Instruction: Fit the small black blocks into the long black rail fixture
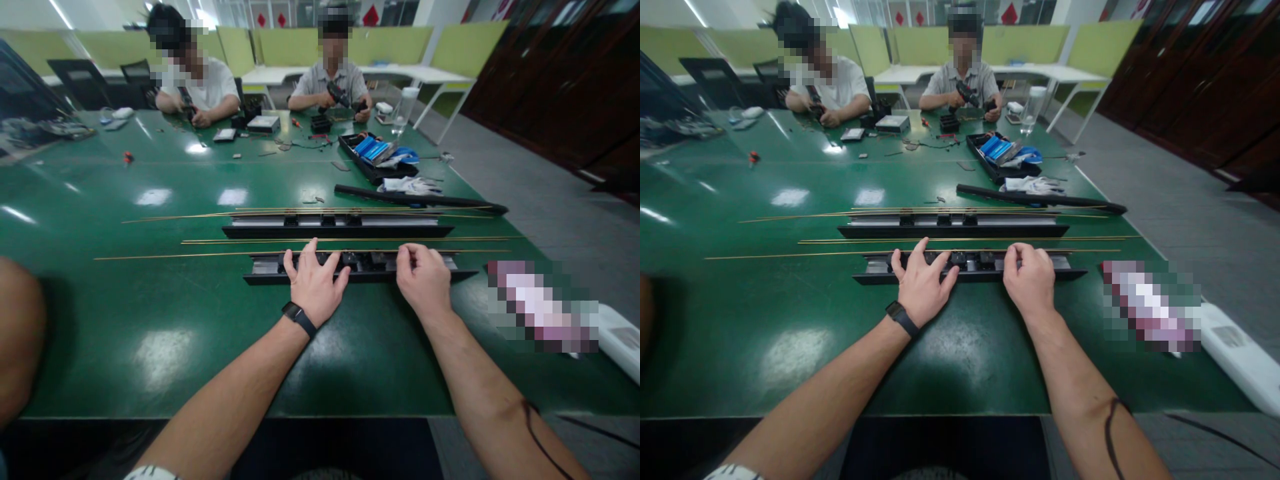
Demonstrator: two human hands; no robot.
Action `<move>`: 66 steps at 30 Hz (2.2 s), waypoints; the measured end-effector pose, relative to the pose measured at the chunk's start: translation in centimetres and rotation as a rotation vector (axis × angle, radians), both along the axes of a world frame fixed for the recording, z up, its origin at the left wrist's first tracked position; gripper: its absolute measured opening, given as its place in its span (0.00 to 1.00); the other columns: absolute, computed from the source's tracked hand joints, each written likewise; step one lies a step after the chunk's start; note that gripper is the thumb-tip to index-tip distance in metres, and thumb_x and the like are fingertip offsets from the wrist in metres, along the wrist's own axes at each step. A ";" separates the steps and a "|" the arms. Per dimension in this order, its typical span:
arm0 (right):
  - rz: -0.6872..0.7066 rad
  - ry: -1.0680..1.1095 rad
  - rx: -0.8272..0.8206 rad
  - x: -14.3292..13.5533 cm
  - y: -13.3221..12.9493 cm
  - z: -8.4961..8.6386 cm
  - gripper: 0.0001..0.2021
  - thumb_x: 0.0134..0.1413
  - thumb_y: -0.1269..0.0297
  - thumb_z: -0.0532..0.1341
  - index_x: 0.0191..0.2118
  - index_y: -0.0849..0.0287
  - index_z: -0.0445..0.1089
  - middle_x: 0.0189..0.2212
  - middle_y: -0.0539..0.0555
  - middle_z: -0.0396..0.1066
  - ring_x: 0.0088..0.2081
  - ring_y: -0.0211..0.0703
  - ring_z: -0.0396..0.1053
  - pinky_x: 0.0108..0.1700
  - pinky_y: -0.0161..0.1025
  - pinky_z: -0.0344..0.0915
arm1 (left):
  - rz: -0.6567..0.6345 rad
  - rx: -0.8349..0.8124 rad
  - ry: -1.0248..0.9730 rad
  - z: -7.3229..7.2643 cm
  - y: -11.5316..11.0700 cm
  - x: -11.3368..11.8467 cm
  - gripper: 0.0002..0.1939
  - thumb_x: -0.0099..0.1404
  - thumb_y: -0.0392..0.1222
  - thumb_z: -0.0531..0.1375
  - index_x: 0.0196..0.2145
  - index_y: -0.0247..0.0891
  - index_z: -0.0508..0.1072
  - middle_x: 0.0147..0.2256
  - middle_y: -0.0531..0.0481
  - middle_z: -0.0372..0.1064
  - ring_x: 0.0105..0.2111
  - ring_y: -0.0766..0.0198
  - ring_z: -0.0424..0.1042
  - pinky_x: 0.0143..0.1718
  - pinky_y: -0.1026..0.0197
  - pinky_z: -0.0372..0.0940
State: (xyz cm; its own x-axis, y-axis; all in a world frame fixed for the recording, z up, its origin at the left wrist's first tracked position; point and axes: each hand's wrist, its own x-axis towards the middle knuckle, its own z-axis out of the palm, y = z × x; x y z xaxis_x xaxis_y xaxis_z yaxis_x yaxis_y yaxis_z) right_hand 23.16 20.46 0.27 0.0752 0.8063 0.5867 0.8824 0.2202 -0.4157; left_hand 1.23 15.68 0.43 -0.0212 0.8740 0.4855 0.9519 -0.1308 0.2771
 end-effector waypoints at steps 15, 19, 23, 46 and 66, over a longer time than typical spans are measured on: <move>0.022 -0.006 -0.007 -0.1 -0.1 0.0 0.15 0.68 0.55 0.54 0.41 0.56 0.76 0.32 0.57 0.77 0.38 0.51 0.70 0.45 0.46 0.65 | -0.007 -0.001 -0.010 -0.1 0.1 0.0 0.18 0.74 0.55 0.58 0.56 0.50 0.78 0.67 0.34 0.62 0.69 0.48 0.60 0.71 0.30 0.37; 0.067 -0.010 0.000 -0.2 -0.1 0.0 0.16 0.69 0.54 0.54 0.43 0.55 0.76 0.34 0.57 0.77 0.39 0.50 0.71 0.46 0.47 0.65 | 0.004 -0.001 -0.008 0.0 0.0 0.0 0.19 0.74 0.55 0.58 0.56 0.50 0.78 0.67 0.35 0.62 0.69 0.48 0.60 0.72 0.30 0.37; 0.024 0.026 0.022 -0.1 0.0 0.0 0.16 0.67 0.53 0.56 0.43 0.56 0.76 0.34 0.58 0.78 0.39 0.51 0.71 0.45 0.48 0.65 | -0.002 0.001 -0.019 0.0 0.0 0.0 0.19 0.73 0.55 0.58 0.56 0.50 0.78 0.68 0.36 0.61 0.68 0.47 0.61 0.72 0.30 0.38; -0.030 -0.062 -0.112 0.2 0.5 0.1 0.20 0.60 0.46 0.53 0.43 0.50 0.77 0.36 0.59 0.78 0.43 0.58 0.73 0.38 0.51 0.65 | 0.004 -0.006 -0.017 0.0 0.1 -0.3 0.20 0.73 0.59 0.58 0.57 0.53 0.76 0.68 0.38 0.59 0.68 0.49 0.60 0.71 0.31 0.41; 0.004 0.009 0.013 0.1 0.2 -0.3 0.15 0.68 0.57 0.54 0.42 0.57 0.77 0.34 0.58 0.79 0.40 0.51 0.72 0.46 0.46 0.66 | 0.001 0.013 -0.016 -0.2 0.1 -0.1 0.18 0.73 0.55 0.59 0.55 0.50 0.78 0.67 0.34 0.62 0.68 0.48 0.62 0.72 0.30 0.38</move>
State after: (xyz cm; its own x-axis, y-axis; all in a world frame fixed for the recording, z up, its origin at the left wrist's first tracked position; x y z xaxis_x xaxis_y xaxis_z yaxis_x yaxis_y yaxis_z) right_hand 23.24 20.64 -0.06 0.0773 0.7990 0.5963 0.8778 0.2290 -0.4207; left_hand 1.16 15.77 0.24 -0.0296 0.8674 0.4967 0.9475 -0.1339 0.2903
